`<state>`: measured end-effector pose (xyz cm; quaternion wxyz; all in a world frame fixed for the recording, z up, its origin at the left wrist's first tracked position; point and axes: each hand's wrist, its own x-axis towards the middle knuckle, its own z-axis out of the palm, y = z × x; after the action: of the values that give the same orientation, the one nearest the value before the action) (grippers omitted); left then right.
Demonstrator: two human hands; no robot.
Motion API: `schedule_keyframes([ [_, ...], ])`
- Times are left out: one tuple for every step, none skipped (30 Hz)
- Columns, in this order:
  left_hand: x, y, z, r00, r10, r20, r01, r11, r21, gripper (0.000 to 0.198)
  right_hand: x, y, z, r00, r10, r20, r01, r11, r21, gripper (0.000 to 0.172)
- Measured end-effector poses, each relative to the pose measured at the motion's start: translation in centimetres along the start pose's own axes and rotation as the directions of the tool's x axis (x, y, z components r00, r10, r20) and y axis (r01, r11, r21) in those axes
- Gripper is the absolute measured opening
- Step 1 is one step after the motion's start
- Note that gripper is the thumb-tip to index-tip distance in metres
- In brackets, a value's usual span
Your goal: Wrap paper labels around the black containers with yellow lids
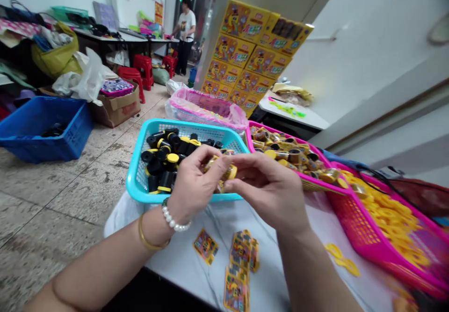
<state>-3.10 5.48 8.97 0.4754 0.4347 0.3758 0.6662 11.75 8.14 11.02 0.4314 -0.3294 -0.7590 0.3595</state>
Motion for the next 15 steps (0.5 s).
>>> schedule_keyframes([
  [-0.2, 0.2, 0.1, 0.999, 0.035, -0.027, -0.034, 0.999, 0.031, 0.033, 0.0, 0.1, 0.2, 0.999, 0.051, 0.020, -0.053, 0.993, 0.102, 0.035],
  [-0.4, 0.4, 0.1, 0.997, 0.043, -0.060, -0.039, 0.997, 0.066, 0.028, 0.0, 0.2, 0.4, 0.995, 0.088, 0.040, -0.094, 0.977, 0.192, 0.037],
  [-0.4, 0.5, 0.1, 0.996, 0.036, -0.086, -0.028, 0.996, 0.090, 0.025, 0.0, 0.3, 0.6, 0.993, 0.107, 0.051, -0.116, 0.963, 0.242, 0.038],
  [-0.4, 0.5, 0.1, 0.994, 0.014, -0.104, -0.005, 0.995, 0.095, 0.023, 0.0, 0.3, 0.7, 0.994, 0.097, 0.046, -0.106, 0.963, 0.247, 0.036],
  [-0.4, 0.6, 0.0, 0.994, -0.024, -0.111, 0.033, 0.996, 0.078, 0.022, 0.0, 0.3, 0.8, 0.998, 0.059, 0.027, -0.063, 0.977, 0.204, 0.032],
  [-0.2, 0.6, -0.1, 0.992, -0.080, -0.100, 0.084, 0.996, 0.042, 0.022, 0.0, 0.2, 0.8, 1.000, -0.014, 0.008, 0.013, 0.993, 0.119, 0.027],
  [0.0, 0.6, -0.1, 0.987, -0.145, -0.075, 0.145, 0.989, -0.001, 0.021, -0.1, 0.0, 0.8, 0.994, -0.111, -0.005, 0.111, 0.994, 0.005, 0.022],
  [0.2, 0.6, -0.2, 0.977, -0.209, -0.045, 0.207, 0.978, -0.037, 0.021, -0.1, -0.1, 0.7, 0.977, -0.214, -0.005, 0.212, 0.970, -0.117, 0.019],
  [0.4, 0.7, -0.3, 0.963, -0.267, -0.016, 0.266, 0.962, -0.061, 0.020, -0.2, -0.1, 0.6, 0.952, -0.307, 0.011, 0.301, 0.927, -0.222, 0.019],
  [0.6, 0.8, -0.3, 0.949, -0.316, 0.002, 0.315, 0.946, -0.071, 0.019, -0.2, -0.1, 0.3, 0.926, -0.376, 0.033, 0.368, 0.881, -0.296, 0.021],
  [0.8, 0.8, -0.4, 0.934, -0.358, 0.007, 0.357, 0.931, -0.080, 0.017, -0.1, -0.1, 0.1, 0.909, -0.415, 0.042, 0.404, 0.850, -0.339, 0.023],
  [1.0, 0.8, -0.4, 0.921, -0.390, 0.011, 0.389, 0.916, -0.099, 0.016, 0.0, 0.0, -0.1, 0.904, -0.425, 0.036, 0.409, 0.840, -0.357, 0.025],
  [1.1, 0.8, -0.4, 0.913, -0.408, 0.020, 0.407, 0.905, -0.123, 0.015, 0.1, 0.1, -0.3, 0.909, -0.417, 0.021, 0.396, 0.845, -0.359, 0.027],
  [1.1, 0.8, -0.4, 0.912, -0.409, 0.042, 0.411, 0.901, -0.137, 0.016, 0.2, 0.2, -0.5, 0.917, -0.399, 0.013, 0.377, 0.856, -0.354, 0.028],
  [1.1, 0.7, -0.4, 0.916, -0.394, 0.074, 0.401, 0.907, -0.129, 0.018, 0.3, 0.2, -0.7, 0.924, -0.382, 0.020, 0.365, 0.865, -0.346, 0.030],
])
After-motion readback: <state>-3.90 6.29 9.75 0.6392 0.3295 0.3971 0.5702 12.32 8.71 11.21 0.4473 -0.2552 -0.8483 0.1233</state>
